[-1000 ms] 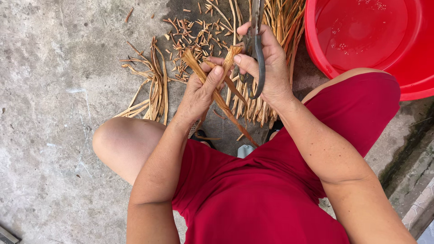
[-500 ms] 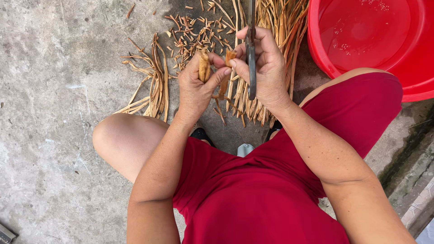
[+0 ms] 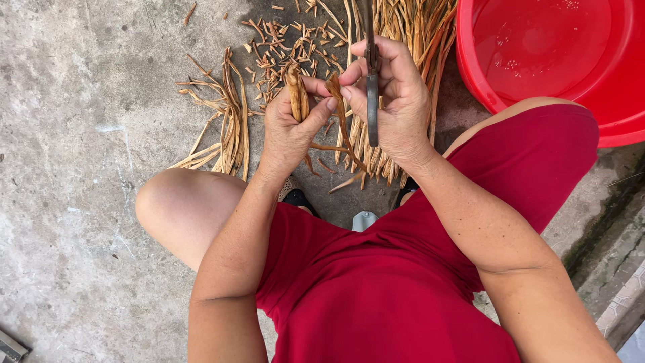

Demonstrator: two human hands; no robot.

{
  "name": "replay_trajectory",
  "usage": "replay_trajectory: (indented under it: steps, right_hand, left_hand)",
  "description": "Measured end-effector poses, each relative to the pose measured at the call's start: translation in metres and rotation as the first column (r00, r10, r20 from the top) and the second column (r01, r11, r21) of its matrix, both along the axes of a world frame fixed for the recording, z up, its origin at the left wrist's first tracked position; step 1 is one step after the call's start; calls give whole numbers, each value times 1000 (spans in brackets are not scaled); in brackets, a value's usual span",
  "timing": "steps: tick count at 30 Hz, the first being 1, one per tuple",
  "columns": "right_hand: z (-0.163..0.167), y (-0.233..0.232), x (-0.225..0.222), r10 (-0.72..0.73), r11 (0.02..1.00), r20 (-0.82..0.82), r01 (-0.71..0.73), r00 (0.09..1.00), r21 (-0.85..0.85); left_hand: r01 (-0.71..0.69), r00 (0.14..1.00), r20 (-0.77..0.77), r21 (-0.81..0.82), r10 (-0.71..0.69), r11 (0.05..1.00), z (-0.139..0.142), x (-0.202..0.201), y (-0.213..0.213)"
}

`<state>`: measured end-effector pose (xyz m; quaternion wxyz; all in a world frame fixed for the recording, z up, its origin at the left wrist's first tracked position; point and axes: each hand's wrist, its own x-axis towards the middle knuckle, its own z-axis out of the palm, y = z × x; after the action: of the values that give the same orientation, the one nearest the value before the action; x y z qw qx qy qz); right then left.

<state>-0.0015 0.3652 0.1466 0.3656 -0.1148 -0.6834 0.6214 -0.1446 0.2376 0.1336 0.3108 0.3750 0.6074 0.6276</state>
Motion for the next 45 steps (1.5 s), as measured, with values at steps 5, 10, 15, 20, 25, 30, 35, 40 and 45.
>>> replay_trajectory:
  steps: [5,10,15,20,25,30,35,40,45]
  right_hand:
    - [1,-4,-2,-49,994,-13,50,999,97]
    - [1,-6,-4,-36,997,-6,37,999,74]
    - [3,-5,-2,32,999,-13,-32,999,-19]
    - [6,-2,1,76,997,2,-76,997,-22]
    - [8,-1,3,80,997,15,-80,997,10]
    - [9,-1,3,69,996,-34,-71,997,-45]
    - [14,2,5,126,988,-69,-131,990,-83]
    - [12,2,2,127,990,-36,-129,991,-57]
    - [9,3,1,75,996,-50,-78,996,-46]
  left_hand:
    - [-1,999,-43,16,2,1000,2,1,0]
    - [22,992,-129,37,-17,999,-1,1,0]
    - [67,986,149,64,-76,996,-4,-1,-2]
    - [79,977,193,88,-94,993,-2,-2,-2]
    - [64,998,15,111,-66,992,0,2,-2]
    - [-9,996,85,147,-3,989,1,9,3]
    - [-11,999,52,220,0,976,7,5,3]
    - [-84,991,-100,80,92,993,15,11,1]
    - [5,995,-96,111,6,994,17,10,3]
